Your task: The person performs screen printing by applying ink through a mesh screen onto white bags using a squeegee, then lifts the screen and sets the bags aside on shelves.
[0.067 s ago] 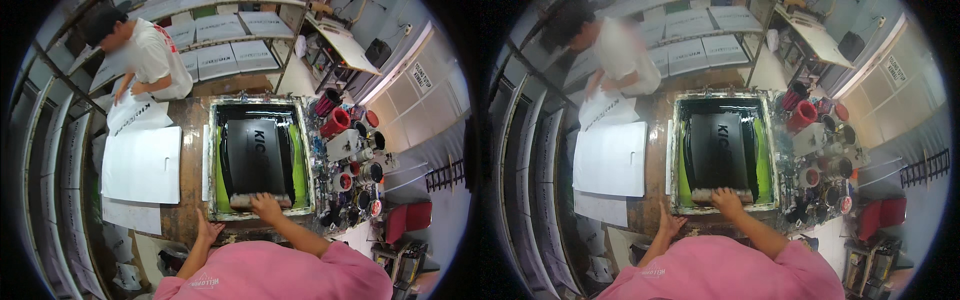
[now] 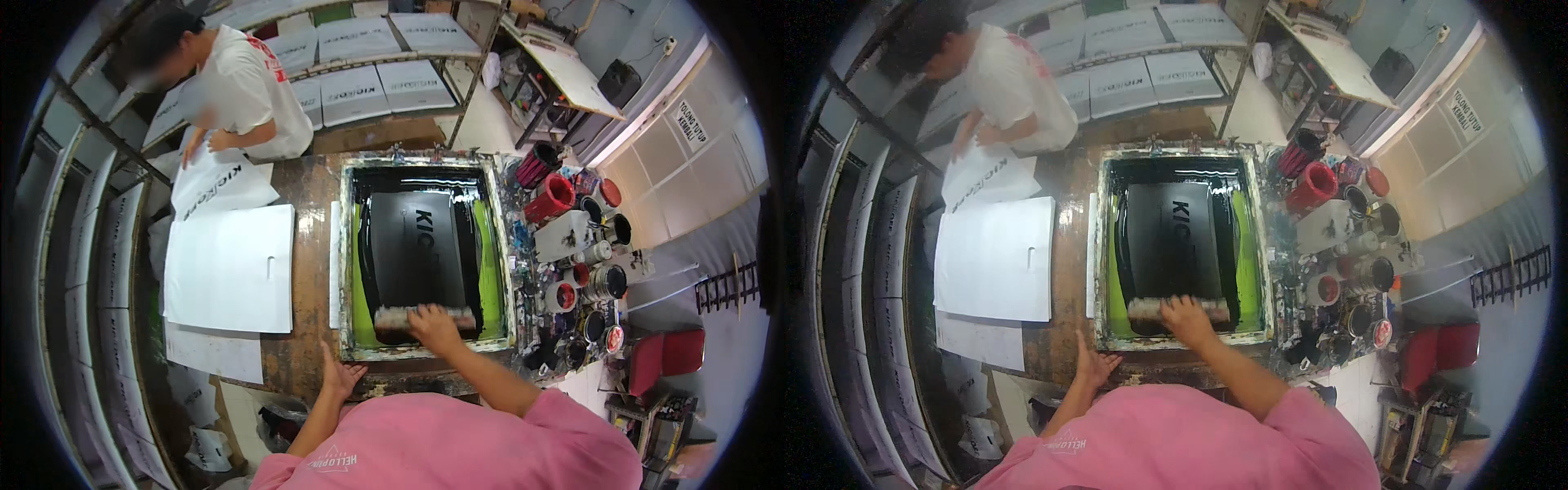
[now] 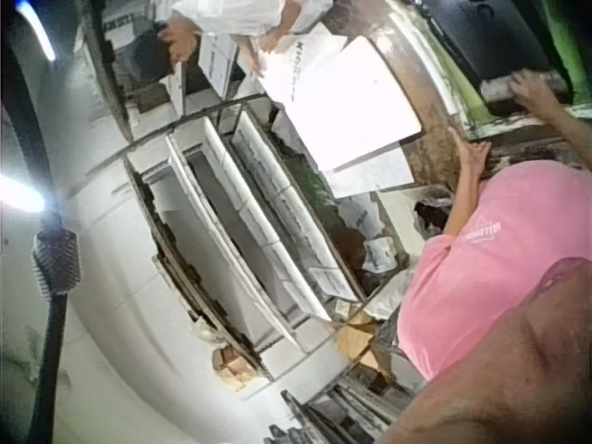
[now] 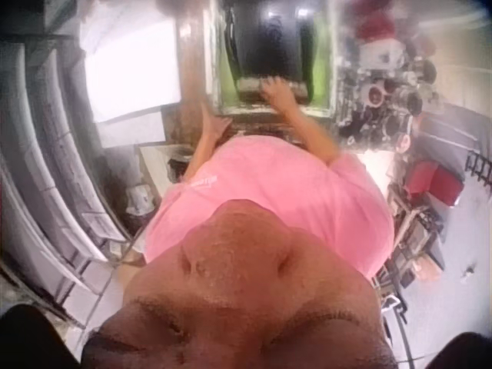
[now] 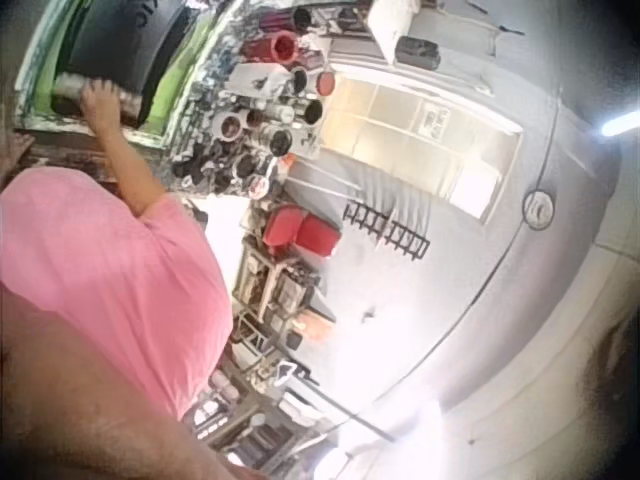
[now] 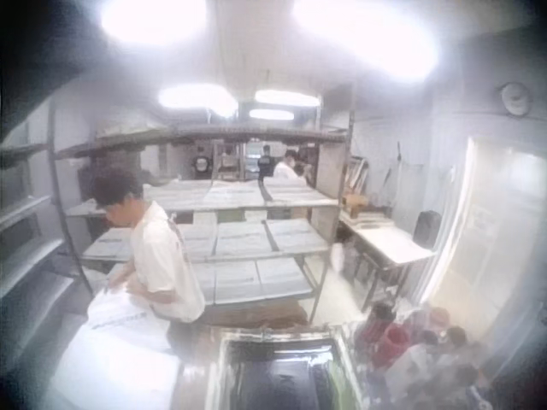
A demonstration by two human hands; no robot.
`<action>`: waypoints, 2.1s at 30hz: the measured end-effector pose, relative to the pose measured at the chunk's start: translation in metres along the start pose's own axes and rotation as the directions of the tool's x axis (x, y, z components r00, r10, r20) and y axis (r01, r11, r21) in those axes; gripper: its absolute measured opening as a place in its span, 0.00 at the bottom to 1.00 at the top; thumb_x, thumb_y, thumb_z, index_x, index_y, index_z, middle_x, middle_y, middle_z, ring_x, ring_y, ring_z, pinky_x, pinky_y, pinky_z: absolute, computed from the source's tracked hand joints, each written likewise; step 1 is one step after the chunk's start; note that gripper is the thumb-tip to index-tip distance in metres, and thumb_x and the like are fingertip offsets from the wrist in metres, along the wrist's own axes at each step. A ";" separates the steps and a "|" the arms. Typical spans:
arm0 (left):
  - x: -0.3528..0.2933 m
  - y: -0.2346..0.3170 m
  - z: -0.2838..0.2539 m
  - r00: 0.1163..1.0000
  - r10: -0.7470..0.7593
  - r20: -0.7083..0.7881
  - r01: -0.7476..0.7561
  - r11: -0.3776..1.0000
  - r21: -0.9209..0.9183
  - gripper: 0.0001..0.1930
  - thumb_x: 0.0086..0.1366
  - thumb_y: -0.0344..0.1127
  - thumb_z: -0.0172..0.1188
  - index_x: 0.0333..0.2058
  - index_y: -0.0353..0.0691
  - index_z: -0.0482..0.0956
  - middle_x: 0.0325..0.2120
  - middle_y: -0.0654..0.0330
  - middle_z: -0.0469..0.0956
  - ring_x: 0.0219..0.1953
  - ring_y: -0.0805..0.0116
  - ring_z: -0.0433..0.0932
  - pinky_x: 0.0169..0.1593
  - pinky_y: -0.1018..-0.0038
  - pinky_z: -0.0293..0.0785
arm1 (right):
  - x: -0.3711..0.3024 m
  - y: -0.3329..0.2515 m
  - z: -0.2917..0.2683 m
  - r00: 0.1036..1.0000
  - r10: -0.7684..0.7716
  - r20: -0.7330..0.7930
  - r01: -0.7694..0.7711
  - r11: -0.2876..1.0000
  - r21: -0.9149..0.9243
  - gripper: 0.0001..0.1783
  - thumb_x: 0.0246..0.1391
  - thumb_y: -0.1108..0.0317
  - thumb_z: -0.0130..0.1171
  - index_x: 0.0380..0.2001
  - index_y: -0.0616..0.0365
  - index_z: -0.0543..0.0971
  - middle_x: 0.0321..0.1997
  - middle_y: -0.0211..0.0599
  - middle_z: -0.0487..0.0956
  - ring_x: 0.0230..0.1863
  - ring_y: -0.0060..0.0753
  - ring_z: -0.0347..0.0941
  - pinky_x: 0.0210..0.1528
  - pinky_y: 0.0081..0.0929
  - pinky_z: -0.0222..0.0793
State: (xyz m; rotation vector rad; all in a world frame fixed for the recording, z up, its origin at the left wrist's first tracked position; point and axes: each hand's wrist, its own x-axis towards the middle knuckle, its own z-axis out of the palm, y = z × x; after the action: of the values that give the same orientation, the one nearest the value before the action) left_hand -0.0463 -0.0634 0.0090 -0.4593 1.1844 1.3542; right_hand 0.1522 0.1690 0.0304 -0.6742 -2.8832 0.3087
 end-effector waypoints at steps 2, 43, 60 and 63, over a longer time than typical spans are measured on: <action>0.009 0.001 -0.008 0.999 -0.035 0.022 0.035 0.999 -0.010 0.74 0.53 0.91 0.46 0.77 0.34 0.30 0.76 0.33 0.32 0.76 0.31 0.45 0.75 0.45 0.52 | 0.045 0.029 0.001 0.999 0.016 -0.033 -0.016 1.000 -0.007 0.29 0.49 0.56 0.72 0.54 0.53 0.78 0.45 0.39 0.78 0.48 0.48 0.75 0.48 0.46 0.75; -0.143 0.109 0.127 0.523 0.611 0.595 -0.499 0.785 -0.367 0.37 0.79 0.65 0.35 0.64 0.35 0.68 0.59 0.41 0.75 0.66 0.44 0.72 0.70 0.49 0.66 | 0.071 -0.055 -0.271 0.867 -0.053 -0.496 -0.038 0.984 -0.172 0.17 0.57 0.51 0.62 0.36 0.55 0.79 0.32 0.40 0.77 0.40 0.44 0.73 0.56 0.49 0.61; 0.025 -0.007 0.057 0.669 0.591 0.451 -0.129 -0.505 0.853 0.59 0.65 0.82 0.38 0.76 0.33 0.48 0.78 0.39 0.38 0.80 0.40 0.28 0.72 0.30 0.17 | 0.147 -0.037 -0.338 0.858 0.005 -0.514 -0.080 0.989 -0.124 0.21 0.59 0.49 0.60 0.31 0.59 0.82 0.29 0.40 0.80 0.36 0.44 0.76 0.50 0.46 0.61; 0.008 0.008 0.077 0.743 0.523 0.417 -0.088 -0.542 0.836 0.56 0.67 0.78 0.42 0.76 0.33 0.49 0.79 0.44 0.42 0.81 0.43 0.30 0.72 0.30 0.18 | 0.146 -0.034 -0.340 0.833 -0.004 -0.553 -0.056 0.994 -0.090 0.22 0.59 0.49 0.60 0.31 0.59 0.82 0.28 0.41 0.79 0.36 0.44 0.76 0.50 0.46 0.62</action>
State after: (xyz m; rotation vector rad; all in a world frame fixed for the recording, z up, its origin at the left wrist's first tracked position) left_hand -0.0255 0.0062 0.0359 1.3822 2.4246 0.0738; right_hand 0.0785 0.2607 0.3834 -0.6831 -2.3410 -0.0382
